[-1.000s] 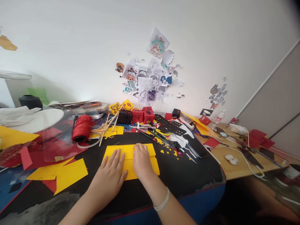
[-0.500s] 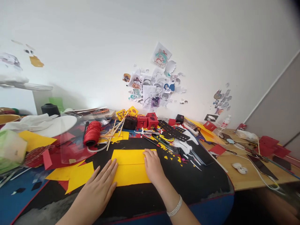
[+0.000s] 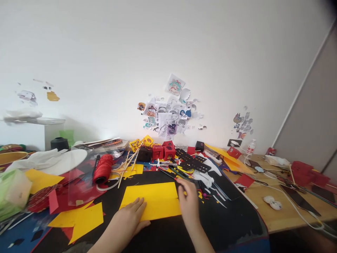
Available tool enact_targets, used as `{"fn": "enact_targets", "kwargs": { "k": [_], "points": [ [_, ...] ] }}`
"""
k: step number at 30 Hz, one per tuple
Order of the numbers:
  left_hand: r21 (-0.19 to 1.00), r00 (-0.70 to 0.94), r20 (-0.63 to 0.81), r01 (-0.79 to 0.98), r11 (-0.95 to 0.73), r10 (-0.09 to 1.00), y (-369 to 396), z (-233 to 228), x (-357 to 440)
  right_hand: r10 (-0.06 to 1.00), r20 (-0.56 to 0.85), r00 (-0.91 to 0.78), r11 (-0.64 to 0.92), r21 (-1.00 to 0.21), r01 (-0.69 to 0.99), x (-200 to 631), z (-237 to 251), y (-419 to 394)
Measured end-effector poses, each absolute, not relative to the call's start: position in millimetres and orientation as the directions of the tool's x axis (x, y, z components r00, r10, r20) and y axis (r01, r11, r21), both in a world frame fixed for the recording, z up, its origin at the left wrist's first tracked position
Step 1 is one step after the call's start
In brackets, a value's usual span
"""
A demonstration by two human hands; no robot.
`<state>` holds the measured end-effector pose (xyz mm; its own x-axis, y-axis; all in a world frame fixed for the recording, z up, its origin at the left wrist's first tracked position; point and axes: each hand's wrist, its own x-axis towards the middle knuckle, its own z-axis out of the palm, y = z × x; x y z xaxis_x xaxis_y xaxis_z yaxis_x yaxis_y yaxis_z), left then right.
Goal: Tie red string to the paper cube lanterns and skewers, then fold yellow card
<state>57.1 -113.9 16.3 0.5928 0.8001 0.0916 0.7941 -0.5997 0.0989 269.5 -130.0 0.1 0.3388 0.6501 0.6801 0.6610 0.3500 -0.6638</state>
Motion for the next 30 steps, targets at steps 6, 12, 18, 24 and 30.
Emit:
{"fn": "enact_targets", "kwargs": {
  "k": [6,12,18,24,30],
  "points": [
    [0.264,0.47,0.151,0.829,-0.494,0.87,-108,30,51,0.799,0.27,0.536,0.257,-0.961,0.101,282,-22,-140],
    [0.573,0.455,0.265,0.635,-0.518,0.85,-103,39,48,0.935,0.288,0.209,0.337,-0.904,-0.264,227,-12,-133],
    [0.655,0.395,0.37,0.531,-0.537,0.841,-99,37,50,0.887,0.275,0.371,0.362,-0.913,-0.19,194,15,-142],
    [0.676,0.366,0.38,0.517,-0.526,0.849,-105,36,52,0.908,0.291,0.302,0.356,-0.916,-0.186,195,18,-147],
    [0.51,0.357,0.285,0.729,-0.457,0.889,-124,43,52,0.85,0.361,0.384,0.361,-0.93,0.074,244,55,-152]
  ]
}}
